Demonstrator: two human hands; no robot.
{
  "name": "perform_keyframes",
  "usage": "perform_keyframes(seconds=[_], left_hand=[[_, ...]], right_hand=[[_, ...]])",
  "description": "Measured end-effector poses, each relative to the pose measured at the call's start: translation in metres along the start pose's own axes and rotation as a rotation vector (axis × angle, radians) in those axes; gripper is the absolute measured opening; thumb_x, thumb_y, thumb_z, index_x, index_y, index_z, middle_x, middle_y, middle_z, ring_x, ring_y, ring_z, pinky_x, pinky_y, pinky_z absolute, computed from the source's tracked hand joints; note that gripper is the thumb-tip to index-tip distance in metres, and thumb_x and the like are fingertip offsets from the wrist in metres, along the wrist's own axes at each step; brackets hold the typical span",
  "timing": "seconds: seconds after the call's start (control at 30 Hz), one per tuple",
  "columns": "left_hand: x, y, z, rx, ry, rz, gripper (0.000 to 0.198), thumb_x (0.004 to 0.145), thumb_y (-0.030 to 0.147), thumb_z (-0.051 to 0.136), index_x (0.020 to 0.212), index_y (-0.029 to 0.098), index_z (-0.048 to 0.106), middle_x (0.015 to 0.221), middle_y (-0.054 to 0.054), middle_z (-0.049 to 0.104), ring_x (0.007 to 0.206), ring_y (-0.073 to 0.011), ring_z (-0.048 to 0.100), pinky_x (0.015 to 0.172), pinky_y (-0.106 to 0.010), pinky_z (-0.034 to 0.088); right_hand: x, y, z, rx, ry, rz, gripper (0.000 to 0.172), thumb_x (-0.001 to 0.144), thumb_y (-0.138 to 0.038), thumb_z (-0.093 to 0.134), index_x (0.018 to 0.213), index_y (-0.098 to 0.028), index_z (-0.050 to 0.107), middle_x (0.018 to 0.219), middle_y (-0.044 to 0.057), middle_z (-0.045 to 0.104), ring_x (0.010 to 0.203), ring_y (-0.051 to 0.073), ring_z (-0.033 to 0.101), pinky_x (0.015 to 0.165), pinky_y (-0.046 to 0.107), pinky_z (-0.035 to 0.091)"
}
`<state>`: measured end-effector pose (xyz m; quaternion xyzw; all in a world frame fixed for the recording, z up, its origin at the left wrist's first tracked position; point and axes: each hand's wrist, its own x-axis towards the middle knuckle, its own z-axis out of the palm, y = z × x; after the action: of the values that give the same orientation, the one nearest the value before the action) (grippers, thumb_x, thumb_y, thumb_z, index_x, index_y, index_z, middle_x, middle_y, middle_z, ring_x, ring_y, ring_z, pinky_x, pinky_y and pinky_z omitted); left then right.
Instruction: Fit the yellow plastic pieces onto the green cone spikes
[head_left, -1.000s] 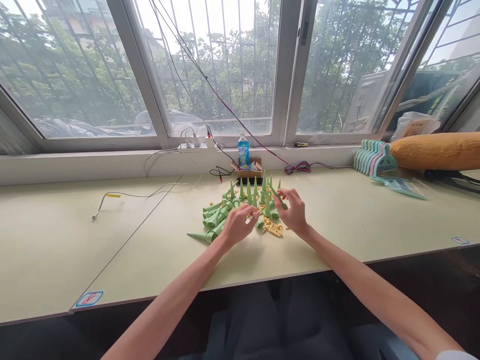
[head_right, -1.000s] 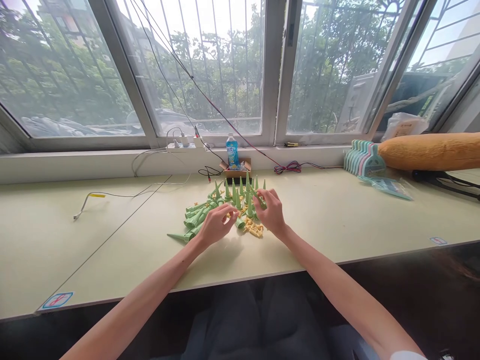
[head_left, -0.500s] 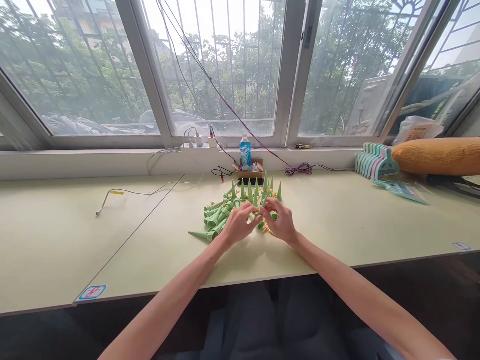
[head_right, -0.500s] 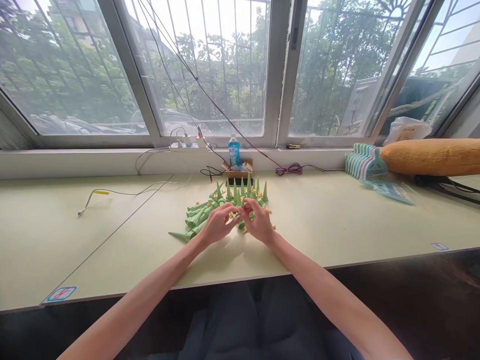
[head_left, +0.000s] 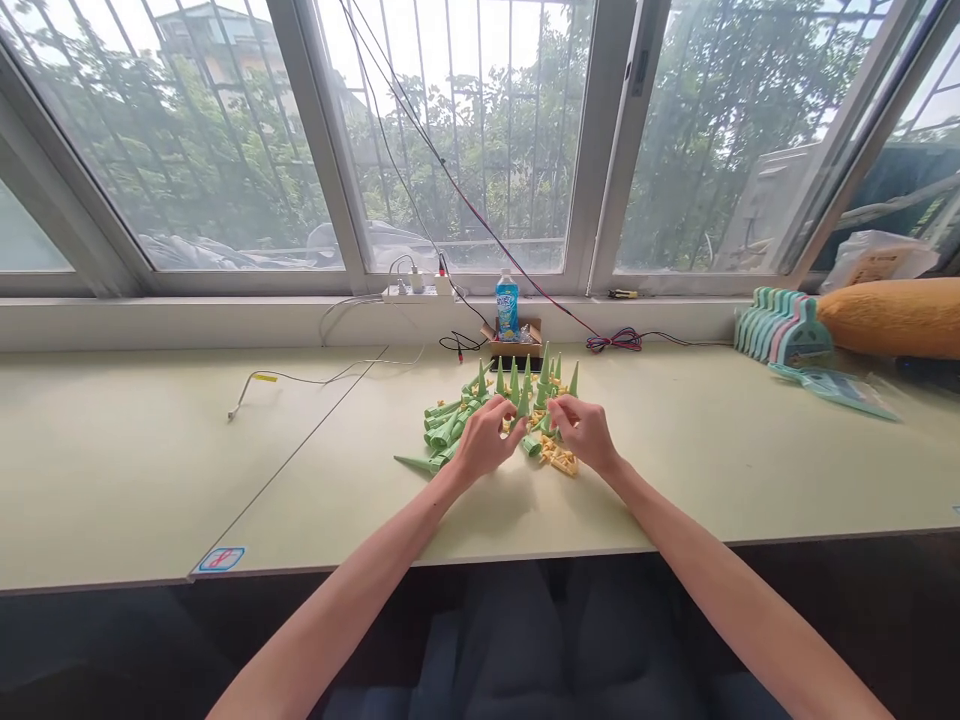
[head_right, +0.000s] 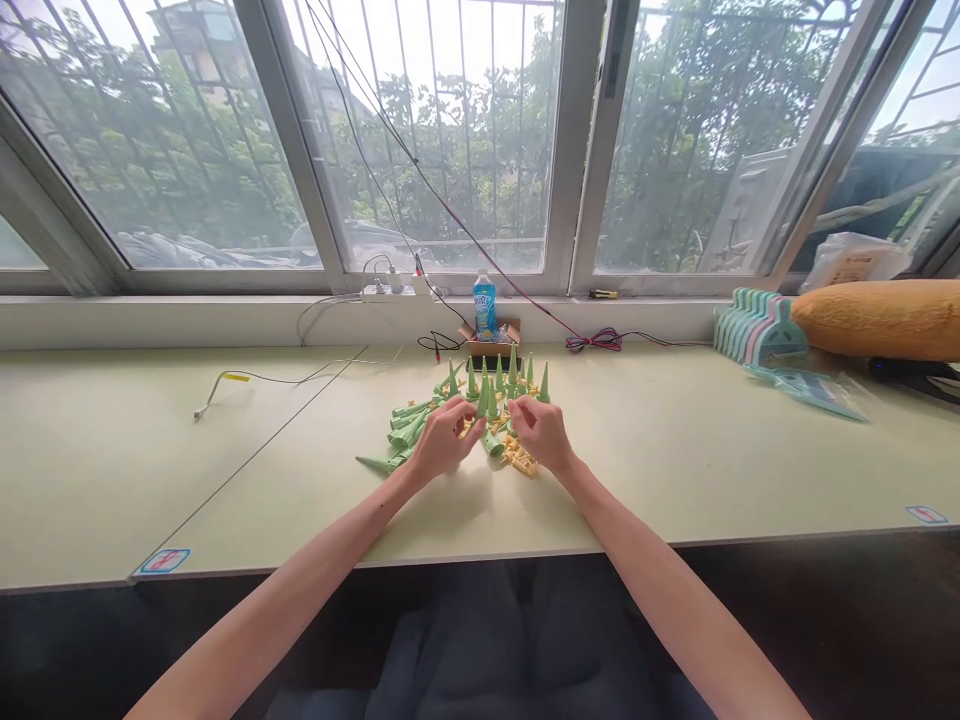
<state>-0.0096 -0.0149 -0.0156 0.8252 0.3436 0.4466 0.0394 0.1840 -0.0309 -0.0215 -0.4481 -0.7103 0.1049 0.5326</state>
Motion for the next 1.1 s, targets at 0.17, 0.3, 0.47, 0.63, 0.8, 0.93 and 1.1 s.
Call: perform_keyframes(seconds=[0.17, 0.3, 0.47, 0.63, 0.8, 0.93, 1.1], left_hand=[[0.002, -0.001, -0.001, -0.001, 0.087, -0.031, 0.018, 0.089, 0.027, 0.056, 0.075, 0.018, 0.048, 0.073, 0.002, 0.049, 0.052, -0.0077, 0.038, 0.052, -0.023, 0.036], [0.002, -0.002, -0.001, 0.001, 0.085, -0.042, 0.015, 0.089, 0.026, 0.056, 0.079, 0.019, 0.047, 0.073, 0.003, 0.049, 0.051, -0.0073, 0.038, 0.052, -0.023, 0.036], [0.002, -0.004, -0.001, 0.02, 0.08, -0.033, 0.015, 0.089, 0.026, 0.056, 0.079, 0.019, 0.047, 0.072, 0.003, 0.049, 0.052, -0.008, 0.039, 0.053, -0.024, 0.036], [0.002, -0.003, -0.001, 0.014, 0.073, -0.041, 0.017, 0.09, 0.029, 0.055, 0.079, 0.019, 0.048, 0.072, 0.002, 0.05, 0.052, -0.0083, 0.039, 0.054, -0.024, 0.036], [0.002, 0.0, -0.002, -0.021, 0.049, -0.04, 0.02, 0.092, 0.032, 0.052, 0.078, 0.018, 0.05, 0.073, 0.001, 0.055, 0.051, -0.008, 0.041, 0.052, -0.024, 0.037], [0.002, 0.001, -0.002, -0.032, 0.038, -0.034, 0.023, 0.092, 0.034, 0.051, 0.076, 0.018, 0.05, 0.071, 0.0, 0.056, 0.052, -0.0084, 0.042, 0.053, -0.024, 0.038], [0.002, 0.002, -0.003, -0.028, 0.025, -0.028, 0.022, 0.092, 0.034, 0.051, 0.077, 0.018, 0.049, 0.071, 0.001, 0.055, 0.051, -0.0081, 0.043, 0.052, -0.023, 0.038]], right_hand=[[0.003, 0.014, -0.004, -0.044, -0.142, -0.031, 0.033, 0.091, -0.037, 0.052, 0.066, -0.017, 0.059, 0.053, -0.001, 0.055, 0.048, 0.01, 0.045, 0.052, 0.024, 0.037], [0.004, 0.016, -0.004, -0.06, -0.206, -0.068, 0.028, 0.089, -0.034, 0.055, 0.069, -0.017, 0.063, 0.058, 0.0, 0.059, 0.051, 0.01, 0.045, 0.053, 0.024, 0.036], [0.004, 0.013, -0.005, -0.065, -0.21, -0.09, 0.024, 0.087, -0.03, 0.057, 0.071, -0.016, 0.066, 0.061, 0.001, 0.062, 0.052, 0.01, 0.046, 0.054, 0.024, 0.037], [0.004, 0.009, -0.01, -0.056, -0.266, -0.12, 0.02, 0.086, -0.027, 0.059, 0.074, -0.016, 0.07, 0.063, 0.001, 0.065, 0.052, 0.009, 0.045, 0.054, 0.023, 0.039], [0.004, 0.009, -0.018, -0.013, -0.344, -0.103, 0.016, 0.083, -0.024, 0.06, 0.081, -0.017, 0.073, 0.078, 0.002, 0.071, 0.055, 0.009, 0.051, 0.053, 0.022, 0.042], [0.002, 0.011, -0.016, -0.007, -0.391, -0.093, 0.014, 0.08, -0.022, 0.062, 0.083, -0.017, 0.075, 0.08, 0.004, 0.072, 0.058, 0.01, 0.054, 0.054, 0.022, 0.044], [0.001, 0.012, -0.012, -0.038, -0.395, -0.098, 0.016, 0.08, -0.017, 0.061, 0.087, -0.017, 0.075, 0.087, 0.004, 0.074, 0.059, 0.009, 0.054, 0.055, 0.023, 0.045]])
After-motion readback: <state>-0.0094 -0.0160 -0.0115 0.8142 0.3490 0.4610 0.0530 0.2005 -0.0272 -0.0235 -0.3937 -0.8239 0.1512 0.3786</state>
